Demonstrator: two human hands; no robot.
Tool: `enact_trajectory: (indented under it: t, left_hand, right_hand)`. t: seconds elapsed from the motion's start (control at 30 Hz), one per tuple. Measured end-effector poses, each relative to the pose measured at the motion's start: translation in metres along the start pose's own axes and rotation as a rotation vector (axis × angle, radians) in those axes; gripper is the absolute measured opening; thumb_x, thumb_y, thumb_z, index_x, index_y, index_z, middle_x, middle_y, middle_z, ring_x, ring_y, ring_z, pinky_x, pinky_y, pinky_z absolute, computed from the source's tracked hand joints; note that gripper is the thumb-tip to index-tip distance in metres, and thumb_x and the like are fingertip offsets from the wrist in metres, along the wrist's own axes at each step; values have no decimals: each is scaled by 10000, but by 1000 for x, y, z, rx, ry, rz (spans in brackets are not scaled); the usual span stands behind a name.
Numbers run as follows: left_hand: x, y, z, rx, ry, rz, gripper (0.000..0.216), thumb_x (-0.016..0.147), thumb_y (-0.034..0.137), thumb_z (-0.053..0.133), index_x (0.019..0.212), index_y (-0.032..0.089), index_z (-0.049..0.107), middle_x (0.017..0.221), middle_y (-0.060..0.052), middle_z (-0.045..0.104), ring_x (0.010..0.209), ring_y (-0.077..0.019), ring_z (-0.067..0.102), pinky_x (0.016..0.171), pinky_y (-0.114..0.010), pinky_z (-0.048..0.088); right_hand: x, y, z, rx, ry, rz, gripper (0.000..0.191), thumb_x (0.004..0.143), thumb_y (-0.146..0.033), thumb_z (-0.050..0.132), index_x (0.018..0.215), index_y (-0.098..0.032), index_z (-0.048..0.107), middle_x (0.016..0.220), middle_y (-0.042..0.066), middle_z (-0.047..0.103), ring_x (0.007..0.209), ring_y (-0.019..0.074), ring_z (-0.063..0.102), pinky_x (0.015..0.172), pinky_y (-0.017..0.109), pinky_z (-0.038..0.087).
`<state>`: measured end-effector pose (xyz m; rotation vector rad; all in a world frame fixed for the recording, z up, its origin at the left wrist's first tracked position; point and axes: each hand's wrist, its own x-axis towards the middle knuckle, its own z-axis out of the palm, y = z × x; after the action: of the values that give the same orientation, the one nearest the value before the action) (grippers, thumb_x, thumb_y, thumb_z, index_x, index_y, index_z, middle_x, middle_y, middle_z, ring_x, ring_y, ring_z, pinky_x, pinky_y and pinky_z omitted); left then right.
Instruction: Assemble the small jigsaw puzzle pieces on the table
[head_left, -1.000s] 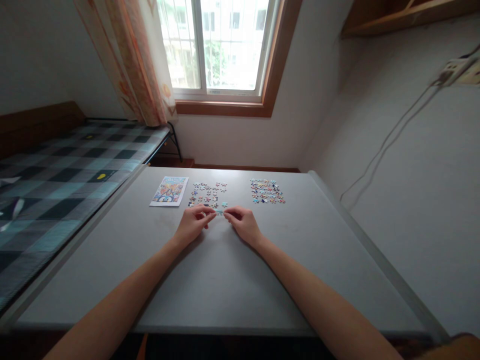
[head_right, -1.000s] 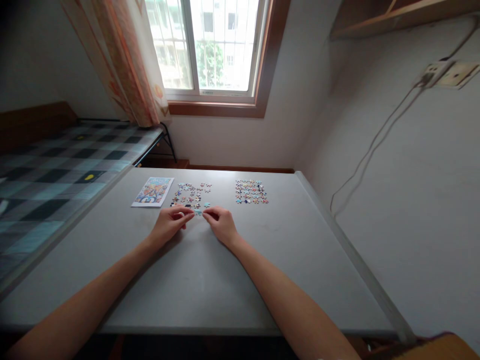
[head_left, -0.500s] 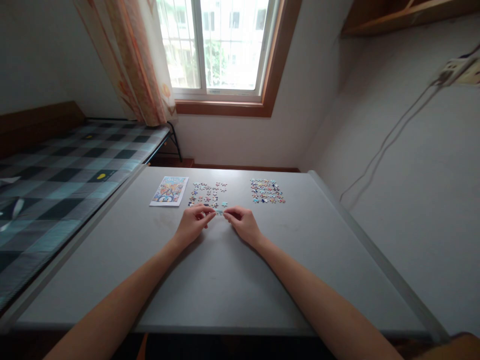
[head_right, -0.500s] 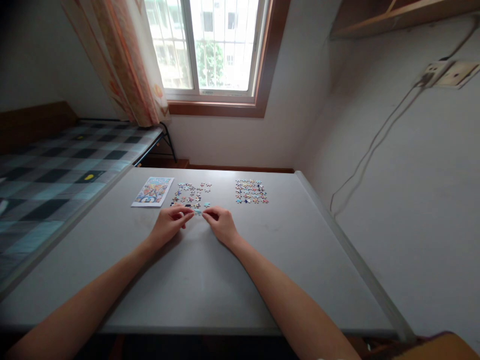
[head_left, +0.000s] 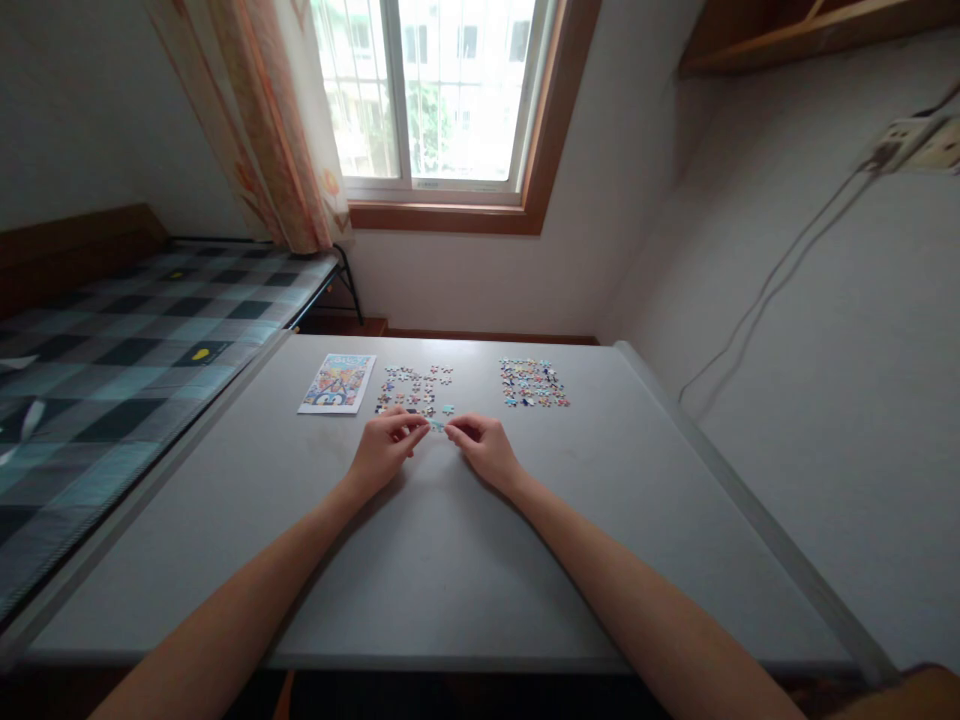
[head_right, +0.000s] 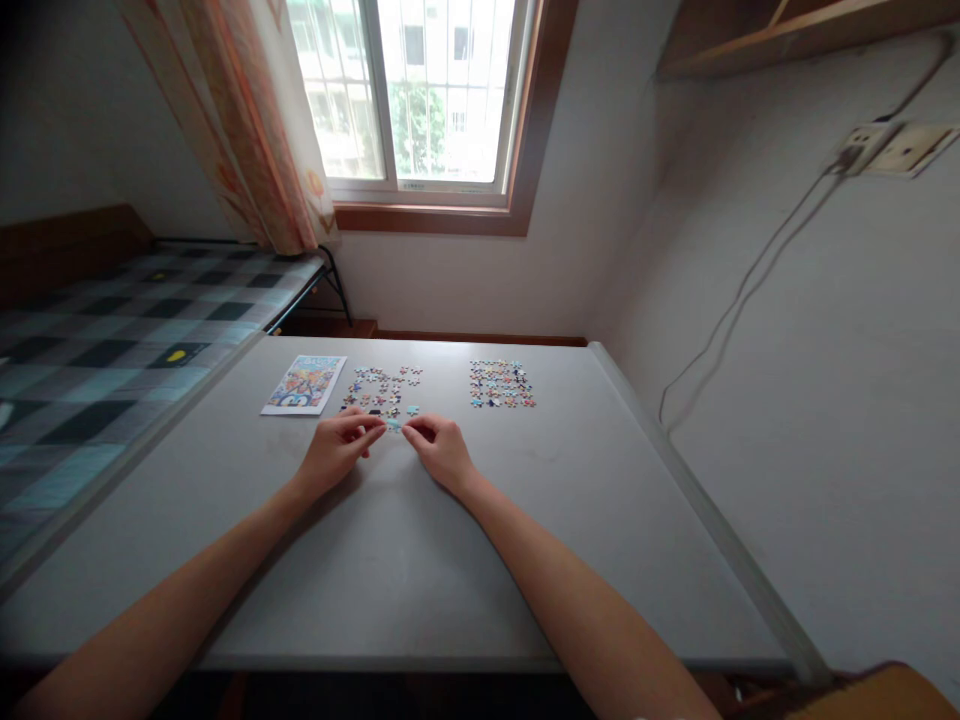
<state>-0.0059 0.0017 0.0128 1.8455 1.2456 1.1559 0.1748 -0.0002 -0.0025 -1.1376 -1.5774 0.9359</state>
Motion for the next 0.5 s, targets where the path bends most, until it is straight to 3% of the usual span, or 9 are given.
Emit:
enact_trajectory:
  t: [0.5]
  left_hand:
    - [1, -2, -1, -36, 29, -19, 238, 772, 377, 628, 799, 152, 699, 751, -14, 569, 453, -56, 534, 427, -179, 427]
  right_hand:
    - [0, 5, -2, -47, 44, -79, 175, 785, -321, 609, 817, -172, 695, 758, 39, 655, 647, 127, 568, 620, 247, 457]
